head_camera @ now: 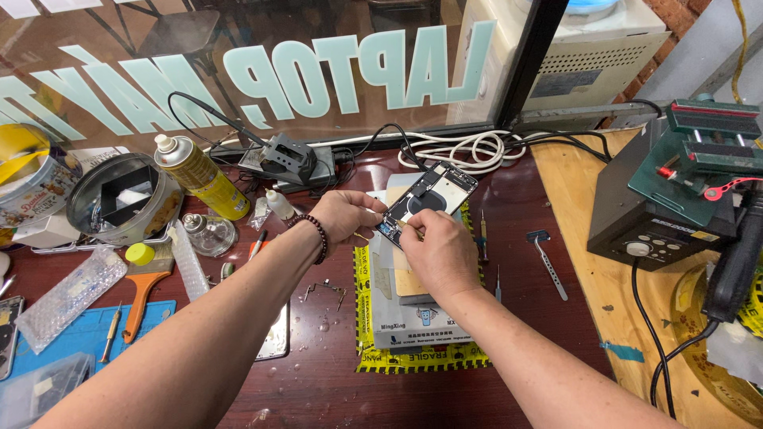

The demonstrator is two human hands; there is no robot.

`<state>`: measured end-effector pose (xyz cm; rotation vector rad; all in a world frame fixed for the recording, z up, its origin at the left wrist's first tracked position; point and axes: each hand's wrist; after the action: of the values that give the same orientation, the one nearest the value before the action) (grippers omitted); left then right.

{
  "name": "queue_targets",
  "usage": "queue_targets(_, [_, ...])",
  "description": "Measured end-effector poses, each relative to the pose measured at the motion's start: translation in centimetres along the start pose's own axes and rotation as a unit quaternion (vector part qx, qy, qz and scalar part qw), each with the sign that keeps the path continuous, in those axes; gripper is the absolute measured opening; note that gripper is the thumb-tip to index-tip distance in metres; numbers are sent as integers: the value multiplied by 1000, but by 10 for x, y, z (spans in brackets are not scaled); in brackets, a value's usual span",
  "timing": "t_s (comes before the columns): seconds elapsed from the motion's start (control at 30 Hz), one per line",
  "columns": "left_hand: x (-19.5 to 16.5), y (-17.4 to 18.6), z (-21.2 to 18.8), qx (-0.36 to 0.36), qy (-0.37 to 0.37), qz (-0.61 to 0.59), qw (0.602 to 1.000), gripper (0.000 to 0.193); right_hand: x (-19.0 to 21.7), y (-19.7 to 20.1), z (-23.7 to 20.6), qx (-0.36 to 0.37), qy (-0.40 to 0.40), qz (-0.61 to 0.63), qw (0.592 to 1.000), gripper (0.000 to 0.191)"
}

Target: The person uses a small screwdriver to remove and reinstall screws on the back of a disassembled smartphone. They repeatedly lift the phone, rotate it, and adjust internal components while working at a cluttered repair bench.

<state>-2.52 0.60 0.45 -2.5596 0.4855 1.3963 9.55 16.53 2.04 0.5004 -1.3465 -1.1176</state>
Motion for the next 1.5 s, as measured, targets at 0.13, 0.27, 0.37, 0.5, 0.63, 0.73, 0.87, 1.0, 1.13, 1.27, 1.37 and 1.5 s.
queue_targets(0.13, [-1, 0, 1, 3, -1, -5, 1000, 14, 1, -1, 1, -2, 12, -20, 1000, 14])
queue_targets(0.27, [0, 2, 3, 10, -3, -24, 1000, 13, 4, -1, 1, 21, -10, -35, 999, 15])
queue_targets(0.37, [2, 2, 4, 12, -7, -33, 999, 12, 3, 0, -1, 11, -3, -22, 1000, 15])
queue_targets(0.5, [3, 2, 6, 20, -1, -50, 999, 11, 2, -1, -3, -15, 22, -15, 1000, 20])
queue_targets(0.63, [6, 3, 7, 25, -1, -59, 998, 11, 2, -2, -3, -12, 27, -13, 999, 18])
queue_targets(0.73, [7, 4, 10, 33, 2, -67, 997, 11, 2, -2, -3, -28, 57, -25, 998, 17])
queue_targets(0.87, [10, 5, 13, 37, 3, -72, 997, 13, 1, -2, -2, -41, 83, -12, 996, 22])
queue_targets(1.0, [12, 6, 15, 45, 7, -89, 995, 13, -1, 0, 1, -30, 74, 21, 997, 22])
queue_targets(1.13, [12, 6, 15, 43, 14, -86, 995, 13, -3, 1, 2, -13, 78, 20, 997, 16])
queue_targets(1.27, [11, 5, 14, 39, 15, -87, 995, 13, -4, 2, 3, -19, 105, 7, 994, 10])
queue_targets(1.37, [11, 4, 12, 37, 12, -91, 995, 13, -4, 2, 2, -30, 115, 10, 993, 10])
queue_targets(1.5, [11, 5, 12, 37, 16, -91, 995, 13, -5, 1, 2, -21, 94, 30, 995, 13])
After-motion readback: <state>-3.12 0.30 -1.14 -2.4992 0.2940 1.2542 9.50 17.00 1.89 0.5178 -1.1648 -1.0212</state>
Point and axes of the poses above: each hand's wrist, its own z-axis towards the middle knuckle, its own y-axis out of the back of the hand, x = y × z, and after that the axes turned 11 degrees about -z, right-handed
